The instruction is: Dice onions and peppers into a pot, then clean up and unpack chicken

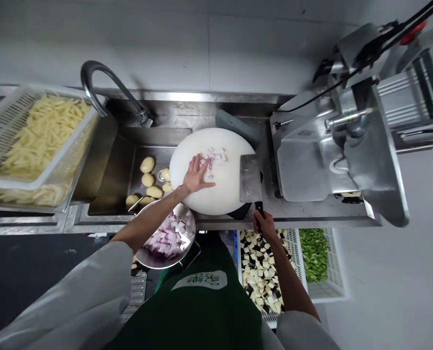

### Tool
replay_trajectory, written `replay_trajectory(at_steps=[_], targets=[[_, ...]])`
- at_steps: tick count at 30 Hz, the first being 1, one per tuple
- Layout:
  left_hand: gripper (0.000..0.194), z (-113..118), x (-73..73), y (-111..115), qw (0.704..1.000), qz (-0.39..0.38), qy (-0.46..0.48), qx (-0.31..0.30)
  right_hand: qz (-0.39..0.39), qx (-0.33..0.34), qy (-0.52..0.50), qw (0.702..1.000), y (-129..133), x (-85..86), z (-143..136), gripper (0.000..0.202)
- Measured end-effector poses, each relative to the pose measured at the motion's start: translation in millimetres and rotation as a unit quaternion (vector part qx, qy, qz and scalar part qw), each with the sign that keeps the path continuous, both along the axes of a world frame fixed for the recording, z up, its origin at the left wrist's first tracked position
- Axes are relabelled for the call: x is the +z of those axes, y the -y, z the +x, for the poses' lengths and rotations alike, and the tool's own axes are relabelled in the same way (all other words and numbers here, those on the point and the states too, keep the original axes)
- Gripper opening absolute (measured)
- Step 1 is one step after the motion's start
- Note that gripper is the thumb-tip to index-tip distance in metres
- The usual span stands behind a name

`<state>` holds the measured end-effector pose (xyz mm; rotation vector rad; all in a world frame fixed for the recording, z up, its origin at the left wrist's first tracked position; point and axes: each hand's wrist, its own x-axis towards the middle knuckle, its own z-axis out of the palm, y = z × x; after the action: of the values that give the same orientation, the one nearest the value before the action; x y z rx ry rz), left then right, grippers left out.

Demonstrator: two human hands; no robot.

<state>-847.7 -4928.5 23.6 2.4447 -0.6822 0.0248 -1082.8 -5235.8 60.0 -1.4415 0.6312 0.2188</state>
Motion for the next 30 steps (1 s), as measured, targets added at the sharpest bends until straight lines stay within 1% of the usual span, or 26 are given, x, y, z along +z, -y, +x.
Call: replay_trajectory(at_steps=[1,3,6,7,9,11,13,16,18,20,21,23,25,27,28,29,30], targets=[[0.119,12,-3.9,7,1.000,-0.003,0.007,0.006,-0.002,0.008,0.002,1.000,0,-1.9,7,0.063],[0.117,35,-6.9,20,1.000,-0.016,0.020,0.005,-0.001,0.028,0.006,1.000,1,-3.1,27,0.063],[0.116,64,-4.5,41,0.999,-0.036,0.024,-0.033,-0.016,0.060,0.014,0.998,1,-0.8,62,0.063],[0.114,69,-3.4,48,0.998,-0.040,0.024,-0.049,-0.027,0.072,0.016,0.997,0,0.2,72,0.062],[0.107,70,-2.1,62,0.996,-0.050,0.028,-0.067,-0.051,0.101,0.017,0.993,-6,1.8,86,0.062],[0.098,63,-2.6,74,0.995,-0.068,0.036,-0.056,-0.065,0.132,0.017,0.989,-17,2.1,92,0.060],[0.087,50,-4.1,83,0.994,-0.096,0.046,-0.022,-0.069,0.152,0.017,0.986,-31,0.9,90,0.059],[0.067,29,-5.7,91,0.988,-0.139,0.059,0.037,-0.069,0.152,0.011,0.986,-53,-1.7,78,0.057],[0.054,14,-4.0,92,0.982,-0.161,0.058,0.075,-0.069,0.152,0.009,0.986,-67,-1.1,66,0.056],[0.046,-5,2.0,85,0.975,-0.181,0.055,0.117,-0.068,0.169,0.009,0.983,-79,3.5,52,0.055],[0.044,-16,7.1,78,0.971,-0.189,0.056,0.137,-0.070,0.181,0.010,0.981,-85,7.4,44,0.054],[0.040,-43,21.1,58,0.962,-0.201,0.064,0.175,-0.082,0.212,0.012,0.974,-98,17.8,26,0.053],[0.038,-77,38.0,29,0.952,-0.204,0.074,0.214,-0.095,0.255,0.010,0.962,-111,29.8,8,0.049],[0.035,-116,51.9,-4,0.939,-0.198,0.084,0.269,-0.102,0.310,-0.005,0.945,-125,41.1,-7,0.043],[0.033,-137,55.7,-20,0.930,-0.192,0.089,0.302,-0.102,0.338,-0.015,0.936,-132,45.7,-14,0.041],[0.032,-157,56.5,-36,0.919,-0.186,0.093,0.335,-0.104,0.363,-0.021,0.926,-138,49.6,-19,0.039],[0.031,-176,54.3,-51,0.908,-0.181,0.095,0.365,-0.110,0.384,-0.020,0.917,-143,52.8,-22,0.037]])
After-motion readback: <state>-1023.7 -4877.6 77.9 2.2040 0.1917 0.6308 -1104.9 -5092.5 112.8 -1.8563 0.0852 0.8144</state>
